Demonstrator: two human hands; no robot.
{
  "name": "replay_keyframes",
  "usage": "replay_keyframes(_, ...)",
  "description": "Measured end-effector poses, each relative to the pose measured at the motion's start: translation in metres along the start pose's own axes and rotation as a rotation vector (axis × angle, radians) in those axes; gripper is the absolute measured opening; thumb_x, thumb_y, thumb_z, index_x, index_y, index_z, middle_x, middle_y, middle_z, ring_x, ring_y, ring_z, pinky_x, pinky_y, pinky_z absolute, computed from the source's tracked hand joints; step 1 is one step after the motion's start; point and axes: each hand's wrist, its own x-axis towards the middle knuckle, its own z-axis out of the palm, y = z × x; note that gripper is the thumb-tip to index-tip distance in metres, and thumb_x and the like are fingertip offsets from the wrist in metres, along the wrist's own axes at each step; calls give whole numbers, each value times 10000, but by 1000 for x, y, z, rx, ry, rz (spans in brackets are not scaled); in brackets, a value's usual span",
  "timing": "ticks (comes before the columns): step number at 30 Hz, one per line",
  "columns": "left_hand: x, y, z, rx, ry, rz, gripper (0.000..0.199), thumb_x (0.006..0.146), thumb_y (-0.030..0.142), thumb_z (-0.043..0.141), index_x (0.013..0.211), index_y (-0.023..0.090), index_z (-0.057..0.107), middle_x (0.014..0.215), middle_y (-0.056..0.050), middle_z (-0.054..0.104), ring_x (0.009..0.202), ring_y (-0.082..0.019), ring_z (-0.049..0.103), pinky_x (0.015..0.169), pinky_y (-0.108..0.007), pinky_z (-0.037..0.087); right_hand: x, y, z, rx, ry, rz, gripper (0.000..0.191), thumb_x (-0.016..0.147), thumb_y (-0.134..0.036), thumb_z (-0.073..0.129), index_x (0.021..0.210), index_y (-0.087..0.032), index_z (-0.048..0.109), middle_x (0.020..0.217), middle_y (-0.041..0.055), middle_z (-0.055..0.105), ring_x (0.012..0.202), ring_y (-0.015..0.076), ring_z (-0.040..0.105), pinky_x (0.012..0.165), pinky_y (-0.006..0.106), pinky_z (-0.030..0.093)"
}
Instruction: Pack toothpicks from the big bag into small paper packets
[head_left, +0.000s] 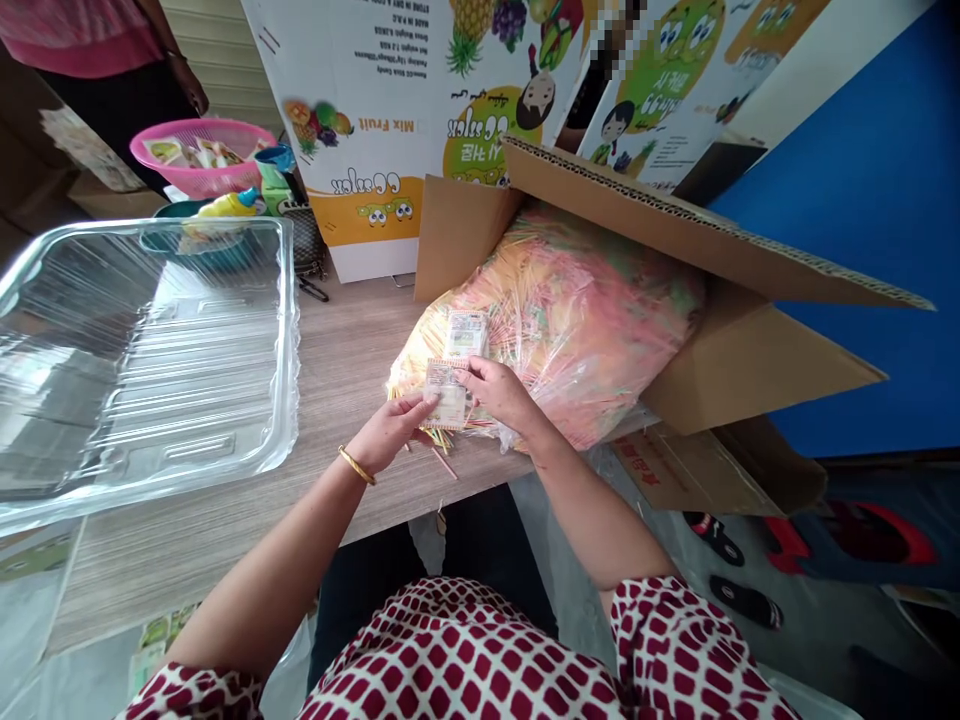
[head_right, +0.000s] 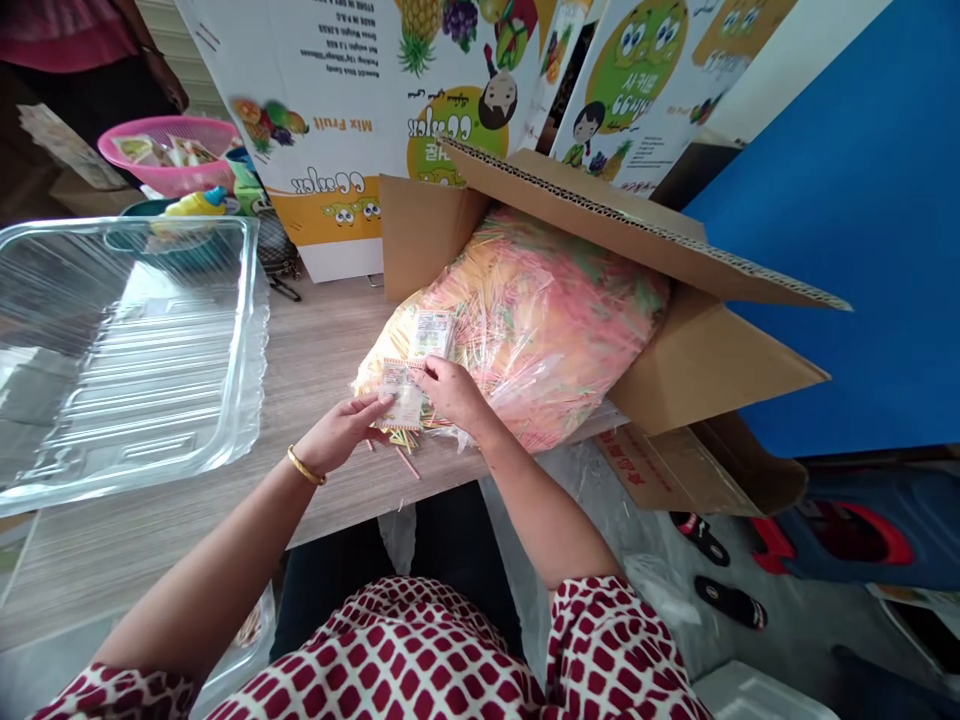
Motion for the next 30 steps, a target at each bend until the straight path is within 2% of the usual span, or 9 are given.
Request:
replay_keyframes(2,-1,1,1,-82,10,-71,480,814,536,766,1093,145,757,1029,-113,741,789,-189,686,560,-249,575,-1,0,1,45,-15,2,264,891,-427,563,735,-218,518,638,-46,511,555,119,493,554,256,391)
replay_keyframes(4,0,0,2,-184,25,-111,464,779,492,811,1067,131,756,1048,-119,738,811,-193,693,571,-259,596,-3,0,1,117,-43,0,255,888,-461,586,823,-215,575,688,-39,549,575,122,519,568,256,420)
replay_keyframes(9,4,-6,8,-324,148,-39,372,715,373,882,939,104,755,1070,-110,737,964,-191,700,883,-308,617,-6,2,3,185,-46,15,284,870,-466,642,970,-201,645,798,-17,601,618,117,533,588,252,440)
replay_keyframes(11,4,-9,11,-308,162,-2,383,715,385,879,934,100,748,1060,-112,737,989,-206,696,930,-343,602,-8,1,3,205,-46,13,282,859,-447,655,996,-201,645,846,-10,620,644,118,536,611,253,451)
replay_keyframes(14,1,-11,14,-237,191,36,406,699,428,884,878,100,724,985,-95,731,922,-197,691,867,-344,615,-9,1,4,217,-79,0,263,862,-435,644,972,-197,626,891,-3,632,681,124,536,633,257,444)
replay_keyframes(17,-5,-7,15,-137,180,9,429,717,470,865,855,98,702,917,-88,712,837,-184,671,734,-332,634,-9,3,4,125,-105,-29,245,894,-425,593,834,-187,588,779,-22,573,676,126,498,642,259,406)
replay_keyframes(21,-13,-1,13,-137,73,-73,538,767,536,807,1119,137,723,1107,-129,710,970,-267,678,649,-376,646,-12,4,4,-12,-99,-73,221,901,-383,586,800,-189,561,756,-32,533,701,128,477,658,256,363)
replay_keyframes(23,-13,0,11,-158,45,-89,565,743,525,828,1153,148,729,1159,-136,705,1009,-295,675,639,-393,647,-14,1,6,-73,-92,-99,192,892,-348,594,791,-188,560,772,-28,539,721,130,479,673,257,354)
replay_keyframes(30,-8,-8,13,-284,111,3,412,692,384,898,982,111,792,1080,-119,745,1016,-212,686,959,-346,581,-20,-4,12,-48,-54,-103,203,869,-377,623,809,-193,564,743,-31,521,713,137,466,680,265,361)
